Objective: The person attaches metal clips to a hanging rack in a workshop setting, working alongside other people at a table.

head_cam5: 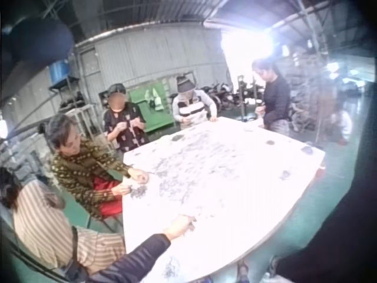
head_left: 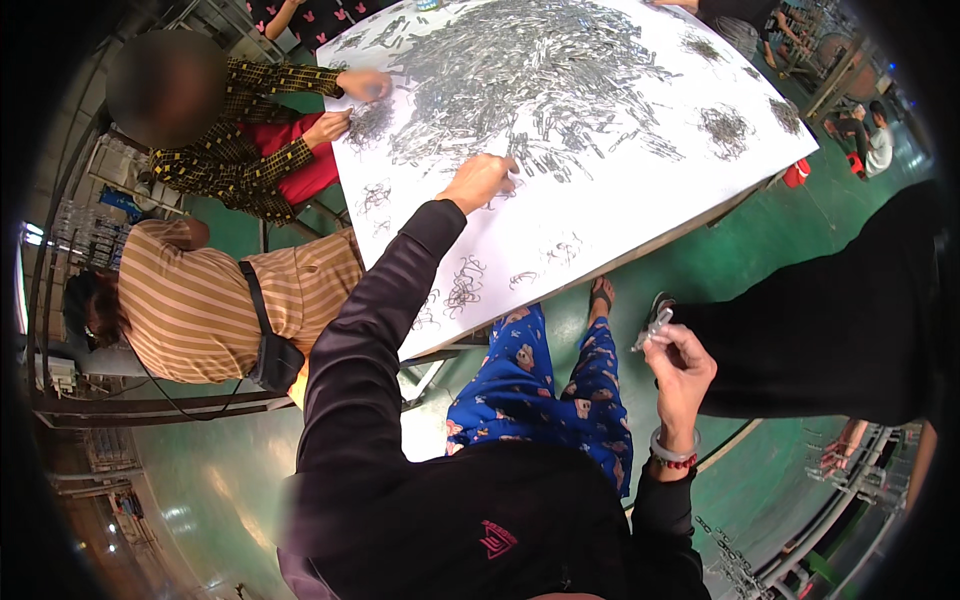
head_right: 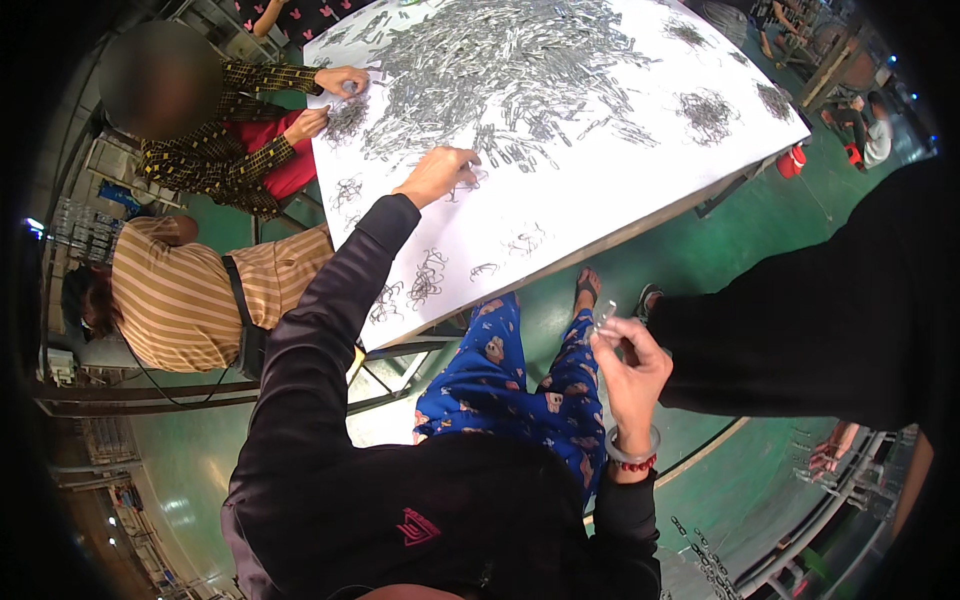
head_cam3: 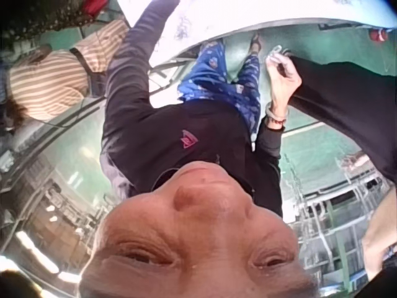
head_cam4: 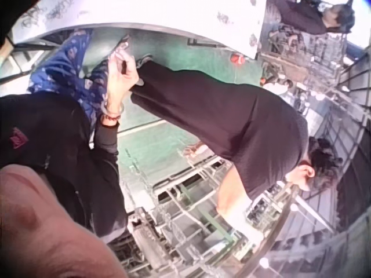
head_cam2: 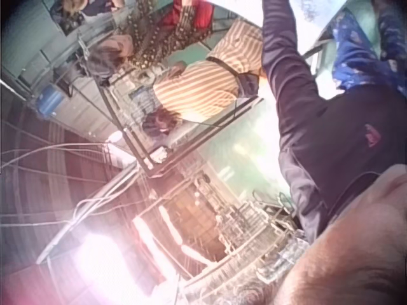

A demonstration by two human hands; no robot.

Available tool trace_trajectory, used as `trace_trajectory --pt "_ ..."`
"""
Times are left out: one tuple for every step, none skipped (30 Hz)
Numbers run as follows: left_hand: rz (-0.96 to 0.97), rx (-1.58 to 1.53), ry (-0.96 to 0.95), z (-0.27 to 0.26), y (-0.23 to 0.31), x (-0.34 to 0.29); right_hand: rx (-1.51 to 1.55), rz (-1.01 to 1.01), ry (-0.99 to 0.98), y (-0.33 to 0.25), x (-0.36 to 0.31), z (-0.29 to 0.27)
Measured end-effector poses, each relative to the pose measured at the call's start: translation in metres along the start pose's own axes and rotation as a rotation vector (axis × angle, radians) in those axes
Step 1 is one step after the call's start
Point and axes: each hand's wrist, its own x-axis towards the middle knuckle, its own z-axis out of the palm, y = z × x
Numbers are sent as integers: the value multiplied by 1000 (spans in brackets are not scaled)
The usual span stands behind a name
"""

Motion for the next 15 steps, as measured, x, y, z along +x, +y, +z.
trace_trajectory --pt "-27 -42 12 2 1 -6 -48 -8 0 -2 0 2" --pt "68 7 145 6 -6 -6 -95 -15 0 -5 3 4" --pt "78 -35 185 6 6 -7 -151 -8 21 -4 2 2" --pt "17 -144 195 1 30 -8 -140 -30 26 0 3 1" --pt "-56 -244 202 -7 55 -20 -123 -49 21 4 3 3" --pt "-81 -362 194 -12 84 -31 -80 -22 27 5 2 6" --pt "-105 -478 184 -14 114 -43 -71 -27 33 10 2 5" --pt "-103 -674 135 -13 136 -58 -40 -20 28 13 1 6" --pt "-108 -870 84 -11 156 -74 -8 -14 17 16 1 9" --pt "-78 -939 76 -10 178 -88 -6 10 29 19 0 11" --pt "-51 -1006 70 -7 195 -99 -5 -3 35 22 -1 13" --pt "-48 -1132 65 -1 207 -108 -1 -16 34 24 -3 16" --pt "-44 -1264 59 5 216 -112 -1 -29 35 24 -4 18" --pt "-34 -1217 76 12 219 -113 -5 -49 45 24 -6 20" --pt "-48 -1216 81 16 220 -114 -26 -69 62 24 -7 22"
